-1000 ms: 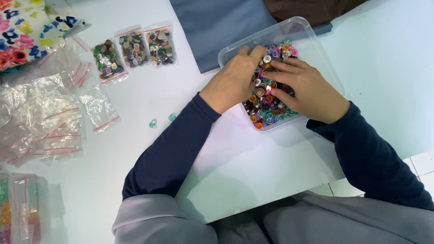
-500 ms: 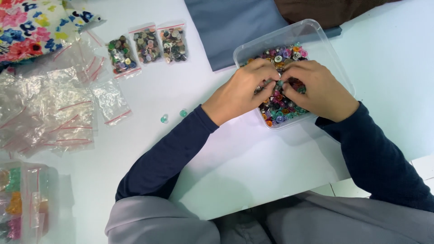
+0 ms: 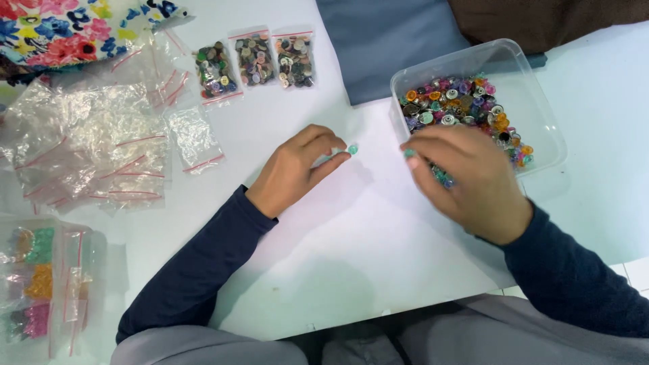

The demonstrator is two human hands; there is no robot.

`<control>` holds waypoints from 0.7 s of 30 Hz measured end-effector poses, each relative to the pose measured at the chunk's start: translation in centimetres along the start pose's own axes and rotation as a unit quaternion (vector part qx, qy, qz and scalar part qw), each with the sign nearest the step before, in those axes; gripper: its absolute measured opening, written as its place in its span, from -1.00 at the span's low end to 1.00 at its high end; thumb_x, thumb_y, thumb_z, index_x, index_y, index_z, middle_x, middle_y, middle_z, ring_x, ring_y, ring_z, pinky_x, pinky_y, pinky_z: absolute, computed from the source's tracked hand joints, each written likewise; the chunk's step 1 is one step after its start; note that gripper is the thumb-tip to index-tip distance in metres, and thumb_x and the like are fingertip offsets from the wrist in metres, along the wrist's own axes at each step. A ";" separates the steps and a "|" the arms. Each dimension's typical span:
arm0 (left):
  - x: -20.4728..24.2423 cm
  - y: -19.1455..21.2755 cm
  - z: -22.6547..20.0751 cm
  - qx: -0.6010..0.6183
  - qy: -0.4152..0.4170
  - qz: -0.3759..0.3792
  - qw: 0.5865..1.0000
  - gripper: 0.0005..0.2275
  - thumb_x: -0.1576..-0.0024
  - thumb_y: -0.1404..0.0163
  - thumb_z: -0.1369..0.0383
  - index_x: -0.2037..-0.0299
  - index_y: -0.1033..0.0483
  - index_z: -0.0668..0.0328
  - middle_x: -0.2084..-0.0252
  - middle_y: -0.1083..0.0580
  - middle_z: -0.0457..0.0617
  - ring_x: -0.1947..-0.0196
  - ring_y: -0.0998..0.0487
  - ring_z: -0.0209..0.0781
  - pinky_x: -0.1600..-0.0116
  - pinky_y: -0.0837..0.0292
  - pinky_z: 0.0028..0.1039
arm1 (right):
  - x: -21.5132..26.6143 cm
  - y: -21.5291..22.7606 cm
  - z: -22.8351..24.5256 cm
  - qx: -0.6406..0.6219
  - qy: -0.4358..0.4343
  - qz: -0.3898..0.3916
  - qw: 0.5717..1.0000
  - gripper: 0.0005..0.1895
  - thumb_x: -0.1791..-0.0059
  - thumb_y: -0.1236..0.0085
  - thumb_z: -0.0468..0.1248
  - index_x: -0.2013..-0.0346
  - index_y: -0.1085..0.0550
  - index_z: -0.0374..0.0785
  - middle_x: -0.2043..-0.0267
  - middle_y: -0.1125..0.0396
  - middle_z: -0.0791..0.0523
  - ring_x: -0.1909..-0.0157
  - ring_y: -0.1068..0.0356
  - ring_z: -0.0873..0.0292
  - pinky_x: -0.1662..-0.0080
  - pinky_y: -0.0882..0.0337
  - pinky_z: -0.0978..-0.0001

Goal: Sorting colorful buttons from a plastic container and placing them into small zip-lock bags.

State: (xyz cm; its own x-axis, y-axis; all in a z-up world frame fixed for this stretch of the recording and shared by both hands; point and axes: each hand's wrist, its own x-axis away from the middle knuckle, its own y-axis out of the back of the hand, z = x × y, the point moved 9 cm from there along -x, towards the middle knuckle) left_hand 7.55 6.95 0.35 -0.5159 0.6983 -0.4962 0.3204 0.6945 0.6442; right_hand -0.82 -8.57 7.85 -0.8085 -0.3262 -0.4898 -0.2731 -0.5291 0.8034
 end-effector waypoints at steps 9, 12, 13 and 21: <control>3.8 -3.7 1.1 -0.178 -0.022 -0.005 0.984 -0.88 -0.27 -0.04 0.38 0.13 -0.52 0.28 0.28 -0.49 0.05 0.33 -0.59 -0.06 0.23 -0.56 -0.39 | 3.3 -12.0 0.3 -0.096 -0.030 -0.011 0.995 -0.75 -0.03 -0.12 -0.40 -0.02 -0.50 -0.30 -0.09 -0.34 -0.05 -0.11 -0.41 -0.12 -0.13 -0.44 0.08; 4.2 -4.4 1.8 -0.229 -0.003 -0.018 0.973 -0.88 -0.26 -0.04 0.32 0.12 -0.50 0.17 0.29 -0.47 -0.06 0.34 -0.58 -0.20 0.27 -0.54 -0.50 | 2.8 -12.3 -1.6 -0.101 -0.059 -0.020 0.993 -0.76 -0.07 -0.02 -0.43 -0.04 -0.46 -0.38 -0.23 -0.21 -0.19 -0.26 -0.30 -0.30 -0.22 -0.34 -0.09; 4.3 -4.7 2.0 -0.229 -0.002 -0.018 0.973 -0.88 -0.26 -0.04 0.32 0.12 -0.50 0.17 0.29 -0.47 -0.06 0.34 -0.58 -0.20 0.27 -0.54 -0.50 | 3.0 -12.9 -2.2 -0.102 -0.059 -0.020 0.993 -0.76 -0.07 -0.02 -0.43 -0.04 -0.46 -0.38 -0.23 -0.21 -0.19 -0.26 -0.30 -0.30 -0.22 -0.34 -0.09; 4.4 -4.6 2.3 -0.235 0.053 -0.013 0.970 -0.77 -0.25 0.01 0.39 -0.08 -0.42 0.25 0.04 -0.37 0.07 0.27 -0.57 -0.16 0.17 -0.59 -0.43 | 3.6 -15.2 -4.4 -0.042 -0.120 0.020 0.992 -0.73 -0.10 0.05 -0.40 -0.10 -0.39 -0.21 -0.34 -0.10 -0.08 -0.42 -0.14 -0.28 -0.34 -0.08 -0.29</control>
State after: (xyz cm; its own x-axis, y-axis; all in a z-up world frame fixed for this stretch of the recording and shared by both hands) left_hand 5.62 7.23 -6.12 -0.6054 0.6425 -0.4699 -0.0791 0.5388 0.8387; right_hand 2.73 -5.09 -7.61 -0.9209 -0.1582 -0.3562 -0.2027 -0.5862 0.7844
